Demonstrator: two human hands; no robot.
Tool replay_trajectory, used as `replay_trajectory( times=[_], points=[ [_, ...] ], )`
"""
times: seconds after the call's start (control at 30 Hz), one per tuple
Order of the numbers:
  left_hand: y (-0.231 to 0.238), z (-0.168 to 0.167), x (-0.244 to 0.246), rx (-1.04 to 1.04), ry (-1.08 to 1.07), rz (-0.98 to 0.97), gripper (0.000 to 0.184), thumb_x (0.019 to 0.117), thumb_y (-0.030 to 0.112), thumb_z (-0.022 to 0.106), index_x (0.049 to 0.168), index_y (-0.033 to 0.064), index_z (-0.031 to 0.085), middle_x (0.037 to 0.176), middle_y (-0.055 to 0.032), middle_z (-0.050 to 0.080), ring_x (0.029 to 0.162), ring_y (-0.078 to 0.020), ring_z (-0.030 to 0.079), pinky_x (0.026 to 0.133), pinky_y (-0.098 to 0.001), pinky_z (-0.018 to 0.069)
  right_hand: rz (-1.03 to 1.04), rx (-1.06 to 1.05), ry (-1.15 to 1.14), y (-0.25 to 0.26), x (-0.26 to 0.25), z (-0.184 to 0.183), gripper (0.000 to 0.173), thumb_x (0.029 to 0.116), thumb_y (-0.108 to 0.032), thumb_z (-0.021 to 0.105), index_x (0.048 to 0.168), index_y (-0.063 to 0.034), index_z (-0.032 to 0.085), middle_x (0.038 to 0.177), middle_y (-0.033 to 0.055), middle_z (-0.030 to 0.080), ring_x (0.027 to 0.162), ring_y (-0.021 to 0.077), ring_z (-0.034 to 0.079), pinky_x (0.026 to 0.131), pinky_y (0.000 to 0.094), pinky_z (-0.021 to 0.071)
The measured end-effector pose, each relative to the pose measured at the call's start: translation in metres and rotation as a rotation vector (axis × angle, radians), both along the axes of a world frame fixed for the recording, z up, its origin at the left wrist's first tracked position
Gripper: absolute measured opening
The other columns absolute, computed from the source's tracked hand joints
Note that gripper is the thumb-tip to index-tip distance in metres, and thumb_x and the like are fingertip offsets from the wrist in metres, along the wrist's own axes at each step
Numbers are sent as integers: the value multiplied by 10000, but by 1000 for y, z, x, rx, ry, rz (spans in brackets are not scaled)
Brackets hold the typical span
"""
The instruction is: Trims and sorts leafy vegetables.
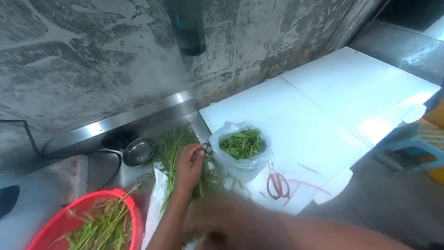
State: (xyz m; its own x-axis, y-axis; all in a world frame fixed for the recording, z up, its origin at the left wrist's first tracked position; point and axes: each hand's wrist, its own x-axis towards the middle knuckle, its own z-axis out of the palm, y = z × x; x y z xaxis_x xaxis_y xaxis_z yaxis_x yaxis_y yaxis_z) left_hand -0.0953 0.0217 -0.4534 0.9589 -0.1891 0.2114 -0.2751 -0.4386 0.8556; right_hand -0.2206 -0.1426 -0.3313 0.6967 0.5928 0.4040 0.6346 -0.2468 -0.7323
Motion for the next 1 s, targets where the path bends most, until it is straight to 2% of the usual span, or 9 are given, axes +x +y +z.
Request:
replay_trajectory(
  times=[0.1, 0.23, 0.37, 0.5, 0.63, 0.77, 0.9, 0.97, 1.0],
  points=[
    [-3, -10, -16, -90, 63, 3, 325, 1021, 253, 564, 1275, 75, 663, 1378, -83, 590, 1127, -166, 643, 905, -373, 588, -649, -239, 236, -73, 40, -28, 352, 998, -371, 614, 1237, -129, 709, 1284, 43, 679, 1220, 180, 627, 1043, 445, 526],
    [-41, -4, -25, -91, 269, -29, 424, 1020, 336, 575, 1402, 157, 625, 1623, -96, 352, 1376, -227, 501, 1023, -432, 541, -1173, -284, 559, -160, 95, -74, 550, 990, -461, 634, 1369, -64, 606, 1334, 195, 617, 1199, 382, 611, 1001, 627, 484],
    [-83, 11, -10, 42, 501, -20, 588, 1000, 290, 670, 1538, 141, 483, 1503, -151, 532, 1290, -279, 594, 1063, -498, 500, -1050, -60, 893, -184, 117, -103, 342, 1021, -282, 632, 1200, 9, 652, 983, 167, 660, 820, 244, 617, 718, 444, 531],
    [-92, 61, -1, -1, 490, 39, 547, 999, 75, 593, 1526, 196, 508, 1362, -113, 643, 996, -249, 704, 830, -484, 591, -1127, 85, 588, -176, 107, -70, 196, 1042, -160, 575, 1108, -37, 713, 830, 105, 655, 653, 175, 567, 604, 404, 500],
    [-90, 84, -4, -73, 309, -57, 466, 1015, 61, 562, 1479, 109, 553, 1592, -20, 456, 1282, -128, 602, 1026, -369, 541, -1134, 69, 434, -182, 90, -60, 176, 1033, -166, 579, 1090, -65, 711, 811, 74, 663, 645, 154, 603, 608, 401, 533],
    [-94, 46, 0, 24, 387, -110, 504, 1029, 82, 551, 1528, 111, 483, 1579, -64, 467, 1329, -205, 569, 1075, -443, 503, -1114, -178, 377, -182, 82, -83, 212, 1022, -109, 583, 1190, -9, 667, 1018, 210, 674, 851, 340, 658, 740, 576, 538],
    [-78, 18, -18, -105, 322, -185, 516, 1021, 46, 539, 1531, 99, 480, 1634, -48, 387, 1405, -158, 496, 1114, -386, 480, -897, -201, -47, -145, 57, -77, 406, 995, -289, 536, 1217, 30, 655, 1262, 245, 610, 1151, 361, 612, 940, 533, 535],
    [-65, 13, -22, -194, 349, -186, 534, 1031, 97, 557, 1550, 184, 466, 1536, -11, 515, 1200, -110, 631, 949, -342, 573, -718, -248, -50, -126, 57, -83, 436, 990, -413, 532, 1153, -62, 731, 1216, 123, 690, 1168, 274, 646, 1026, 542, 502],
    [-59, 9, -24, -284, 381, -166, 557, 1038, 147, 575, 1568, 250, 437, 1279, -58, 659, 867, -129, 669, 725, -342, 589, -633, -266, -18, -119, 58, -87, 413, 985, -447, 539, 1117, -128, 765, 1211, 36, 702, 1180, 201, 645, 1095, 557, 451]
  ],
)
